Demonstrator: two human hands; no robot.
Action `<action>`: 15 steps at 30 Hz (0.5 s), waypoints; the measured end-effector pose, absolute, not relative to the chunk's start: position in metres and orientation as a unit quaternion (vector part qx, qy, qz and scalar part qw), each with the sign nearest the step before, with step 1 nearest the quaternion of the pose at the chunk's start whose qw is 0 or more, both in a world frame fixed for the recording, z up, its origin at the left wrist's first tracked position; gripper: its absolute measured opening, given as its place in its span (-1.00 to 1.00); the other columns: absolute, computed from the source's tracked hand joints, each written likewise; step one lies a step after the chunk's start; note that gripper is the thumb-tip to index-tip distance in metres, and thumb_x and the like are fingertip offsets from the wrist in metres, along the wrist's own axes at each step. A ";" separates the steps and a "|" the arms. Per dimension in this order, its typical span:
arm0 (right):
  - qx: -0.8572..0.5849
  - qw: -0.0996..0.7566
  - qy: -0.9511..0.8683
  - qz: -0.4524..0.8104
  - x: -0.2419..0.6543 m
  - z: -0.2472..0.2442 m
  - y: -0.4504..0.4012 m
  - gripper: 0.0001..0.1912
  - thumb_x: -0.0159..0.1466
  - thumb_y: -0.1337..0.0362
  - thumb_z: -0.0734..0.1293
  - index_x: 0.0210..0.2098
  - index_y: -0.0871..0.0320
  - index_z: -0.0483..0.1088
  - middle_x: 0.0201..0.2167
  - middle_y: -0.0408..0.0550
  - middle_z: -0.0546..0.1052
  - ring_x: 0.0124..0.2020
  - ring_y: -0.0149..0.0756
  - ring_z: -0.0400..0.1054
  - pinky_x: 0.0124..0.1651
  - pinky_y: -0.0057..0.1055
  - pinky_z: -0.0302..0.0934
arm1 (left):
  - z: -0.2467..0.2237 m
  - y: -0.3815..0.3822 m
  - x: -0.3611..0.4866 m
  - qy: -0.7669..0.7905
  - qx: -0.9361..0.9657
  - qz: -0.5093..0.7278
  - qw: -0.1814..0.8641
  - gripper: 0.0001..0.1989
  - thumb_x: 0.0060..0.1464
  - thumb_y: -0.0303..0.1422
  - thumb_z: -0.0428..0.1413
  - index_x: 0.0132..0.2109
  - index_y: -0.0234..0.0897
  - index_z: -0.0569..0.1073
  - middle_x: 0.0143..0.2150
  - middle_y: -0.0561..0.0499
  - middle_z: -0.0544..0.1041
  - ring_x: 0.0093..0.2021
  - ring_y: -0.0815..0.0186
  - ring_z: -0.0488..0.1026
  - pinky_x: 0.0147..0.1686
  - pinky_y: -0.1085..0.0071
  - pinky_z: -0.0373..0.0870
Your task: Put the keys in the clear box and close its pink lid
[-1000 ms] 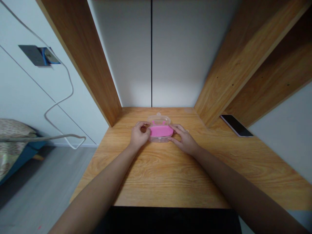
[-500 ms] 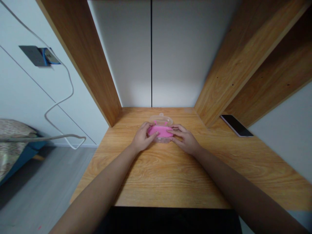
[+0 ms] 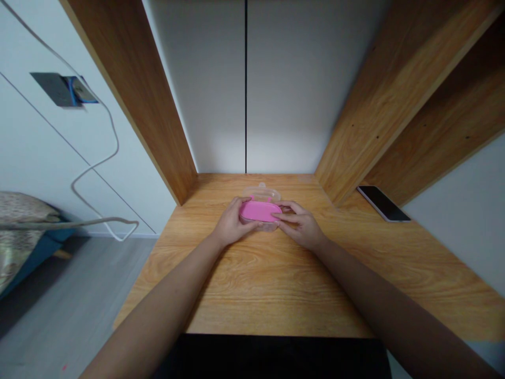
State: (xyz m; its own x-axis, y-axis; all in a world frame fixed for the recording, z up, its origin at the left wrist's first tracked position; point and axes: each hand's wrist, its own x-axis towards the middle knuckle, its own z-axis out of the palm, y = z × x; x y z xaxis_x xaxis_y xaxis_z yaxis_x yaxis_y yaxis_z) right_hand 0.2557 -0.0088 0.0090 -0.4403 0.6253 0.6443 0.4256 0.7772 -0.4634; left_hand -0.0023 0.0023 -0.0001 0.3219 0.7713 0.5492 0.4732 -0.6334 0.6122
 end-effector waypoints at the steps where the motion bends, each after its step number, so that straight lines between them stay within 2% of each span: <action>1: -0.315 0.424 -0.841 0.117 0.256 0.009 -0.009 -0.70 0.32 0.23 0.36 0.03 -0.08 0.53 0.12 0.04 0.47 0.12 -0.13 0.39 0.15 -0.07 0.37 | 0.000 0.002 -0.002 0.392 0.794 0.431 0.173 -0.30 -0.01 -0.07 0.32 0.20 -0.24 0.30 0.12 -0.21 0.43 0.12 0.04 0.42 0.14 0.10 0.35; 15: -0.327 0.413 -0.840 0.125 0.256 0.009 -0.009 -0.72 0.32 0.22 0.36 0.01 -0.07 0.55 0.11 0.05 0.47 0.11 -0.11 0.40 0.15 -0.05 0.37 | 0.002 0.001 -0.001 0.395 0.803 0.418 0.159 -0.36 0.02 -0.05 0.29 0.15 -0.24 0.33 0.07 -0.19 0.45 0.10 0.04 0.43 0.11 0.11 0.37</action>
State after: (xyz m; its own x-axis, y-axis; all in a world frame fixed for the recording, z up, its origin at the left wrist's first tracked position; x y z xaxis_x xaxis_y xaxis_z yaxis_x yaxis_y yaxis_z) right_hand 0.2560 -0.0089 0.0088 -0.4440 0.6537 0.6128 0.4465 0.7544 -0.4812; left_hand -0.0011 0.0006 0.0017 0.3395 0.7667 0.5449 0.5011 -0.6377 0.5851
